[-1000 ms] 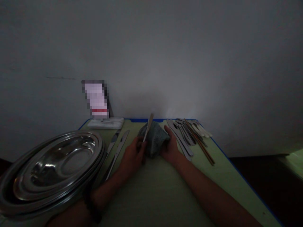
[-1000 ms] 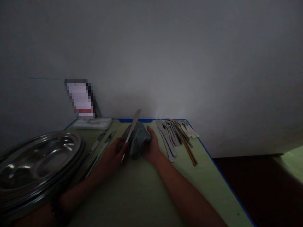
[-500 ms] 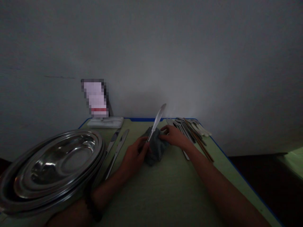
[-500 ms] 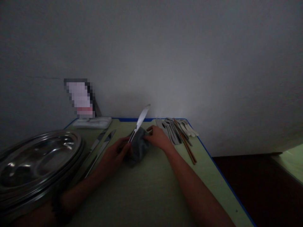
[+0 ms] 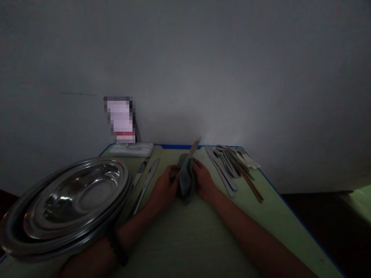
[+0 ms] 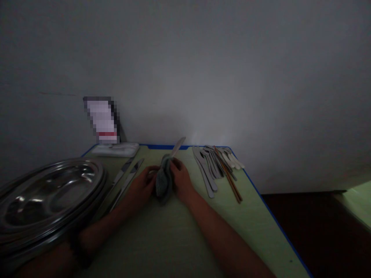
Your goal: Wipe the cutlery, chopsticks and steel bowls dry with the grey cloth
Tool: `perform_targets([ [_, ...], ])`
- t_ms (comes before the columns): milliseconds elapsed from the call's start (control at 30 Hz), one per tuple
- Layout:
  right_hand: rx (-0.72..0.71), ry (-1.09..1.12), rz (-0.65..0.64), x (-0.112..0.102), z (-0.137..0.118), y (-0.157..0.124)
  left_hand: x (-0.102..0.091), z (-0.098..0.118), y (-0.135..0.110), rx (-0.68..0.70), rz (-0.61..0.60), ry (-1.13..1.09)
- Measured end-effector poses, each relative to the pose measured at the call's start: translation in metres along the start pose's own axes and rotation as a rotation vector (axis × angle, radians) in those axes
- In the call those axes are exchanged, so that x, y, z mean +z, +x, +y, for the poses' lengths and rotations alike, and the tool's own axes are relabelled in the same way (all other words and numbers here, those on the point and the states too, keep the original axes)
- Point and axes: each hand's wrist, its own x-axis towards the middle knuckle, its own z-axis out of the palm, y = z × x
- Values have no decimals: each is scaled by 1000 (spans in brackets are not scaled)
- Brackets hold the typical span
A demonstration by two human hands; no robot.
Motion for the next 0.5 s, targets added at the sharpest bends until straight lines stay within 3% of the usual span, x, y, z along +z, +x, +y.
perform_targets([
  [133, -31, -175, 27, -1, 4, -2, 2, 0, -3, 64, -47, 86],
  [333, 51, 47, 110, 1, 4, -4, 7, 3, -8, 65, -128, 220],
  [433, 93, 111, 221, -1, -2, 0, 9, 6, -10, 26, -119, 128],
  [500, 84, 144, 223, -2, -5, 3, 11, 7, -11, -8, -106, 15],
])
